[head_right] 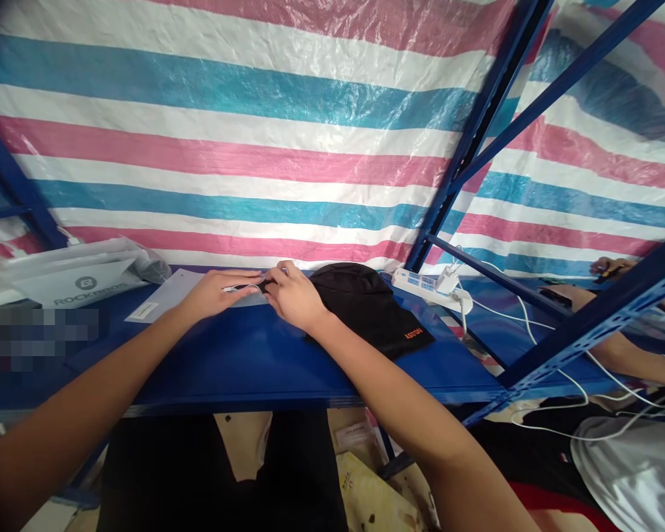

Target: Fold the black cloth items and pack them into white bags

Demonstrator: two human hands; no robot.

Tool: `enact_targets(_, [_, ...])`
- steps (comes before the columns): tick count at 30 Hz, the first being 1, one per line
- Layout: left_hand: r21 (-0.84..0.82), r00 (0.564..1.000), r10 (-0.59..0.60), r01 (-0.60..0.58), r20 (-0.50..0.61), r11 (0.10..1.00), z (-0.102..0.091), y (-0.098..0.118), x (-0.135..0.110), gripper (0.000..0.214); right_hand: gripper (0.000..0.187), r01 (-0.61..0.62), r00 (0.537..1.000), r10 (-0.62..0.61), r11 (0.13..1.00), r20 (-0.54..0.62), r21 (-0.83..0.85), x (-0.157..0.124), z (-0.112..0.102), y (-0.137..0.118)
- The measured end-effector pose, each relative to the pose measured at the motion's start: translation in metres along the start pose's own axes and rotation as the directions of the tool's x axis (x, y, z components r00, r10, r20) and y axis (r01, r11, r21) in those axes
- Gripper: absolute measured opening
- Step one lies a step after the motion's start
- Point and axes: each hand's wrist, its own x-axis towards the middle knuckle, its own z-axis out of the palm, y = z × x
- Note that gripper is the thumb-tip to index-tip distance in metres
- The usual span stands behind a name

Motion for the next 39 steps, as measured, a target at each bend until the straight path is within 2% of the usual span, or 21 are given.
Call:
enact_targets(4, [-0.013,0.998,0.019,-0.020,-0.062,1.000,-0.006,-0.002,0.002,0.039,0.028,-0.006,1.000,0.008,0.992,-0.018,0.124,0.000,0.000,-0.002])
enact_targets(8, [-0.008,0.992,0.099,-0.100,-0.077,0.995,-0.005,0.001,0.002,0.032,0.037,-0.110,0.994,0.109,0.978,0.016,0.175,-0.002,0.006,-0.003])
enact_targets(12, [-0.082,0.984,0.005,-0.020,-0.179,0.996,-0.005,0.011,0.000,0.033,0.048,-0.165,0.986,0.155,0.962,0.059,0.218,-0.004,0.014,-0.001])
enact_targets(14, [-0.182,0.975,-0.082,0.044,-0.206,0.982,-0.005,0.016,0.000,0.038,0.045,-0.181,0.983,0.179,0.953,0.029,0.244,-0.003,0.018,0.002])
enact_targets(16, [-0.272,0.971,-0.154,0.101,-0.182,0.957,-0.004,0.017,0.002,0.043,0.032,-0.223,0.971,0.238,0.944,-0.035,0.245,-0.003,0.020,0.009])
enact_targets(18, [-0.287,0.977,-0.184,0.146,-0.109,0.947,-0.002,0.014,0.004,0.048,0.022,-0.270,0.952,0.293,0.941,-0.087,0.206,-0.003,0.022,0.020])
enact_targets(21, [-0.202,0.986,-0.168,0.166,0.008,0.965,0.003,0.004,0.005,0.061,0.025,-0.310,0.943,0.319,0.945,-0.090,0.108,-0.009,0.022,0.036])
enact_targets(23, [-0.144,0.989,-0.140,0.145,0.042,0.979,0.006,-0.004,0.003,0.067,0.029,-0.320,0.943,0.323,0.946,-0.083,0.045,-0.013,0.019,0.042])
enact_targets(26, [-0.077,0.994,-0.096,0.101,0.061,0.992,0.010,-0.011,-0.001,0.062,0.033,-0.259,0.957,0.260,0.966,-0.128,0.027,-0.014,0.013,0.036])
enact_targets(30, [0.007,0.995,-0.048,0.047,0.089,0.999,0.015,-0.009,-0.003,0.052,0.045,-0.016,0.988,0.038,0.990,-0.152,0.143,-0.004,0.011,0.012])
enact_targets(32, [0.051,0.992,-0.009,0.002,0.126,0.999,0.017,-0.007,-0.003,0.048,0.040,0.060,0.990,-0.035,0.980,-0.138,0.188,0.001,0.013,0.000])
enact_targets(35, [0.078,0.982,0.050,-0.065,0.181,0.995,0.019,-0.005,-0.003,0.045,0.026,0.111,0.989,-0.083,0.965,-0.125,0.236,0.006,0.017,-0.009])
enact_targets(39, [0.081,0.975,0.122,-0.139,0.188,0.987,0.020,-0.004,-0.002,0.043,0.021,0.122,0.988,-0.090,0.954,-0.129,0.273,0.006,0.014,-0.005])
